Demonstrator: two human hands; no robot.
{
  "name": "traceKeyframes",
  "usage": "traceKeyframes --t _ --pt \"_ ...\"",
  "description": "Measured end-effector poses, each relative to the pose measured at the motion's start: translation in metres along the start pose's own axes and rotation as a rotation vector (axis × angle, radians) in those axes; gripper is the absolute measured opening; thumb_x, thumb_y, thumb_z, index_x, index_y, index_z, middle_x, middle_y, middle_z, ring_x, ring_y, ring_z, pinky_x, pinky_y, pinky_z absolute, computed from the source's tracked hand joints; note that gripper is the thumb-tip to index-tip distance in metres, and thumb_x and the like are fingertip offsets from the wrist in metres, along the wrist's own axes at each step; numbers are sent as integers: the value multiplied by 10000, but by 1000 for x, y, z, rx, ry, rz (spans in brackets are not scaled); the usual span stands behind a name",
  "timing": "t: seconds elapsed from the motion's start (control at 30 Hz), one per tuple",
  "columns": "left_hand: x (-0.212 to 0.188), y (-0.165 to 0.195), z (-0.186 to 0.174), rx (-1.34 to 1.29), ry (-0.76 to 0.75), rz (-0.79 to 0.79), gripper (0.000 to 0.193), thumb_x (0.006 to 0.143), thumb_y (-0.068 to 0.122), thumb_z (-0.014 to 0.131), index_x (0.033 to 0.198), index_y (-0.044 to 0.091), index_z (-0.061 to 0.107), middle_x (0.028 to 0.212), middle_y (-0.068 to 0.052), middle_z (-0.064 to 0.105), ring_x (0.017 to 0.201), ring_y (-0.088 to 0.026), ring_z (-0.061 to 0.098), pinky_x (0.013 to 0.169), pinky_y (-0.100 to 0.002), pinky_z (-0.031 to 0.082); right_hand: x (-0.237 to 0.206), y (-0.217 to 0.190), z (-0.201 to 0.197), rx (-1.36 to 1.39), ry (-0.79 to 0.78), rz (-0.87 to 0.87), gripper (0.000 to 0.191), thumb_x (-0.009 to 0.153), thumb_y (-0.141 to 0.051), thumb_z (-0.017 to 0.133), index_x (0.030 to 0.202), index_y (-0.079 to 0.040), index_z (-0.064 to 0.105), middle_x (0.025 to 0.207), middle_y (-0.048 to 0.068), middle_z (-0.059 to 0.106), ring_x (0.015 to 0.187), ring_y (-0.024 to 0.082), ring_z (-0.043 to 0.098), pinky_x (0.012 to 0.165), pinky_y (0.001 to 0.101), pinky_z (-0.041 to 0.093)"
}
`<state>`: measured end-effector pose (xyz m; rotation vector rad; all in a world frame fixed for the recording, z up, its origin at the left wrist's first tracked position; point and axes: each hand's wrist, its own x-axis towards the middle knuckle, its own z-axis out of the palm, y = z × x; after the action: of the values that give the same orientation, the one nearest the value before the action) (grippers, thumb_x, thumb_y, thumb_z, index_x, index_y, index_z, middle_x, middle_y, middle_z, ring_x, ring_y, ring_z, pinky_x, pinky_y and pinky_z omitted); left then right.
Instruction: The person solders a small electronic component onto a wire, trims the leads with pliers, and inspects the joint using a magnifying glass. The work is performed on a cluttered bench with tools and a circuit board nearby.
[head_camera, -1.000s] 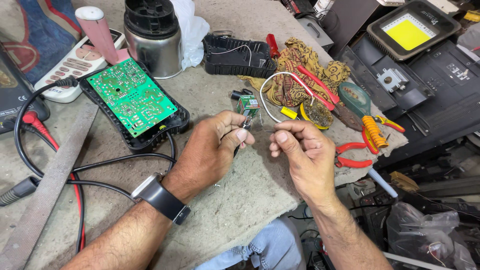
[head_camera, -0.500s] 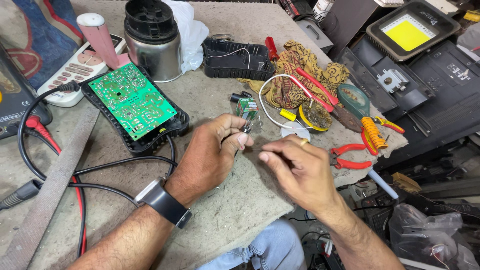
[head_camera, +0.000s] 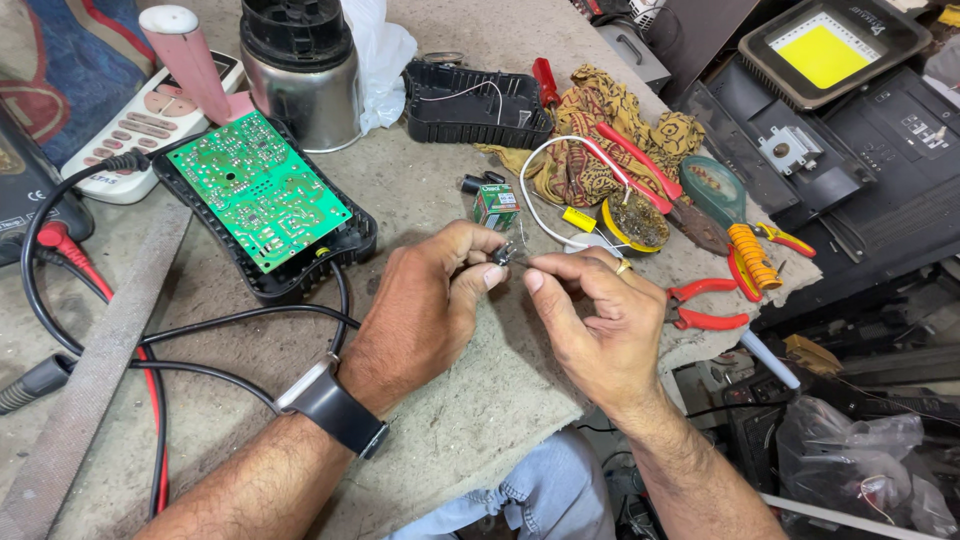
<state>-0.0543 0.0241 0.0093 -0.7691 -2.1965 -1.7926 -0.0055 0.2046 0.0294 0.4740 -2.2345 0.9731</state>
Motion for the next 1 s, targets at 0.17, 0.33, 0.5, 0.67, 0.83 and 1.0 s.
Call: traceKeyframes --t 0.17,0.33,0.5,0.67,0.83,1.0 --pt "0 0 -1 -2 -2 13 222 912 39 684 1131 5 674 903 -146 773 827 -217 775 737 -340 583 -1 2 1 7 -37 1 131 948 -52 760 1071 -10 745 901 55 728 777 106 688 702 238 544" --pt "-1 1 -1 24 -36 38 200 918 37 678 1117 9 679 902 -145 772 830 -224 770 731 -344 574 1 10 -7 50 -119 9 99 948 -45 751 1043 -21 745 885 52 705 775 124 664 702 260 522" --pt "0 1 -1 10 -9 12 195 924 46 683 1116 15 686 910 -146 773 841 -229 781 736 -341 584 -6 14 -5 116 -162 -95 95 977 -82 734 1043 -16 714 927 55 711 845 123 668 762 258 531" --pt "0 2 1 32 -6 11 207 900 46 699 1105 16 689 910 -142 775 825 -240 772 736 -348 579 -10 14 -2 44 -17 43 116 975 -108 727 1019 -6 695 855 46 716 729 87 656 670 248 532" --pt "-2 2 2 45 4 20 211 885 44 710 1093 16 686 915 -136 768 830 -246 764 738 -351 583 -11 10 1 56 -51 147 128 981 -118 705 1043 -8 689 771 13 741 670 57 685 598 219 537" --pt "-2 4 0 24 -4 45 195 895 47 700 1086 11 681 918 -133 766 834 -234 766 738 -347 587 -8 6 1 60 -87 168 118 982 -103 696 1047 -6 680 774 12 750 667 33 682 565 196 529"
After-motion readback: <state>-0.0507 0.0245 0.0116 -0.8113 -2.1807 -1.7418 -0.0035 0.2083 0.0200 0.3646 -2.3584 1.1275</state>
